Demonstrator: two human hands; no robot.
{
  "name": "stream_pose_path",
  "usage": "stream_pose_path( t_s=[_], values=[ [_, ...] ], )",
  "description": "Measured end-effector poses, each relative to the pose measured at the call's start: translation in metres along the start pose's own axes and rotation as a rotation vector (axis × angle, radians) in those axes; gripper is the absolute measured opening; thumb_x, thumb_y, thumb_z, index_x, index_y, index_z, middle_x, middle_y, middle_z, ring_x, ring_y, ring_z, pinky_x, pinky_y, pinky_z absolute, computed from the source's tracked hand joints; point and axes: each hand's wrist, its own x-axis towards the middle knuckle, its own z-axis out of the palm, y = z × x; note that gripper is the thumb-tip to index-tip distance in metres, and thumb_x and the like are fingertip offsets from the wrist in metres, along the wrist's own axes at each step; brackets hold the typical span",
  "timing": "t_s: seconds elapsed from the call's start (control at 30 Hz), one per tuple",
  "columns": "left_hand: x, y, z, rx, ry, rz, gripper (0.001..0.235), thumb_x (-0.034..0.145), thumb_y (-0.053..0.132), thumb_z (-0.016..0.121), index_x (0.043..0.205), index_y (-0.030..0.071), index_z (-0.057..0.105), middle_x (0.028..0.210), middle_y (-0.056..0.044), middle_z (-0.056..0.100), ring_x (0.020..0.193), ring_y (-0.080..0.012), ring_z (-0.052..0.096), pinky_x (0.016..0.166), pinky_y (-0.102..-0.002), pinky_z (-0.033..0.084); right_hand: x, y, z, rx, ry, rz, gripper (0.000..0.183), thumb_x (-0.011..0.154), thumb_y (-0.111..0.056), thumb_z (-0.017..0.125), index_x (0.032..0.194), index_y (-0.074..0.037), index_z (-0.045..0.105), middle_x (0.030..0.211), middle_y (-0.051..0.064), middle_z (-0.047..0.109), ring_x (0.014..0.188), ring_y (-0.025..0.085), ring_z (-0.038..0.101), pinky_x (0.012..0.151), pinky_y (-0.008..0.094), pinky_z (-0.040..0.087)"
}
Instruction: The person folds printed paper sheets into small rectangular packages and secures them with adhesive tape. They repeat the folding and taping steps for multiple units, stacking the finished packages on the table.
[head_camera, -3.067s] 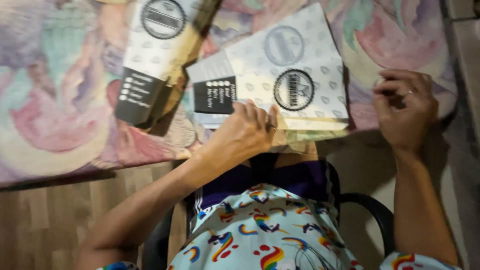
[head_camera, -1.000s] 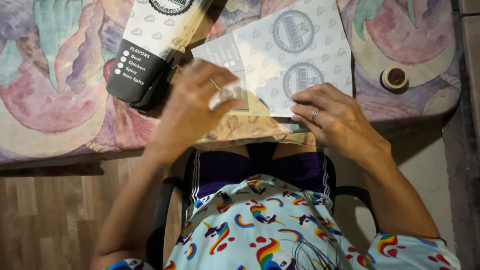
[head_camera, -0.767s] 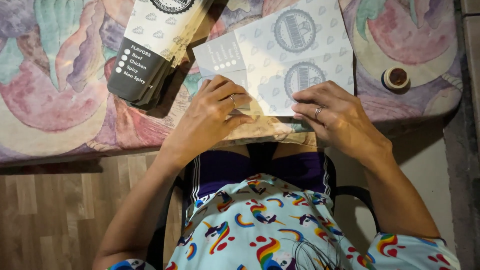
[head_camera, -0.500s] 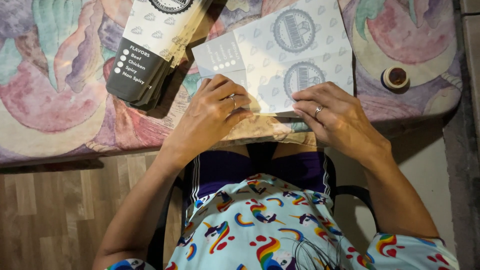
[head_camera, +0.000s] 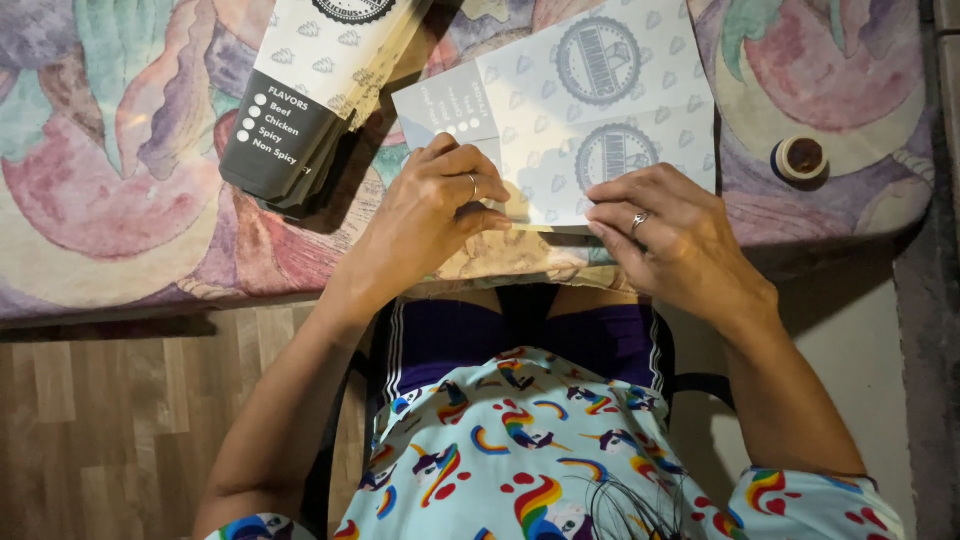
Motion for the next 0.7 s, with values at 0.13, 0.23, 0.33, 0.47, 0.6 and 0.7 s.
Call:
stream_pose_path(
  t_s=[0.13,0.23,0.33,0.47,0.6,0.7],
  values=[
    [-0.0007,-0.0029,0.0010,-0.002,-0.003,0.007,0.026,0.080,0.017,0.091,0.096,0.002,0.075,0.099,-0.009,0.067,0.086,-0.0251,0.050,0.077,-0.038,0.045,0.0019,-0.0006,-0.0013,0.028,0.015,0.008,0.006,0.098,0.001,0.078,0.098,0.003,0.073,0.110,0.015,0.073,0.097,0.031,0.067,0.086,0.038,0.055],
    [0.0000,-0.0022,0.0001,0.005,-0.013,0.004,0.027,0.080,0.017,0.091,0.097,0.002,0.076,0.100,-0.008,0.067,0.086,-0.0251,0.050,0.077,-0.037,0.044,0.0011,0.0000,-0.0010,0.029,0.017,0.002,0.007,0.097,0.001,0.079,0.099,0.003,0.073,0.110,0.015,0.073,0.097,0.031,0.067,0.085,0.038,0.056],
    [0.0001,-0.0025,0.0000,-0.007,-0.014,0.000,0.027,0.079,0.015,0.092,0.097,0.002,0.076,0.100,-0.008,0.067,0.086,-0.0251,0.048,0.076,-0.037,0.044,-0.0002,0.0004,-0.0003,0.016,0.019,0.010,0.007,0.097,0.001,0.080,0.099,0.003,0.074,0.110,0.015,0.074,0.097,0.031,0.067,0.083,0.038,0.056],
    [0.0000,-0.0030,0.0005,-0.007,-0.015,0.001,0.027,0.080,0.016,0.091,0.098,0.003,0.076,0.100,-0.008,0.067,0.086,-0.0245,0.047,0.076,-0.037,0.044,-0.0001,0.0002,-0.0007,0.027,0.029,0.009,0.007,0.097,0.001,0.080,0.099,0.004,0.074,0.111,0.015,0.074,0.098,0.031,0.067,0.083,0.039,0.057],
    [0.0001,-0.0032,0.0010,-0.008,-0.004,0.006,0.026,0.080,0.015,0.092,0.096,0.002,0.076,0.099,-0.009,0.067,0.085,-0.0246,0.048,0.076,-0.036,0.045,-0.0009,0.0008,0.0000,0.039,0.036,0.002,0.009,0.095,0.002,0.082,0.098,0.005,0.074,0.111,0.016,0.074,0.098,0.032,0.068,0.083,0.038,0.057],
    [0.0012,-0.0004,-0.0003,-0.008,-0.011,-0.010,0.023,0.081,0.012,0.090,0.095,0.002,0.076,0.099,-0.008,0.067,0.087,-0.0253,0.048,0.077,-0.037,0.045,-0.0033,-0.0004,0.0009,0.024,0.022,0.035,0.013,0.094,-0.003,0.085,0.099,0.002,0.075,0.111,0.013,0.074,0.098,0.029,0.066,0.083,0.036,0.056]
  ],
)
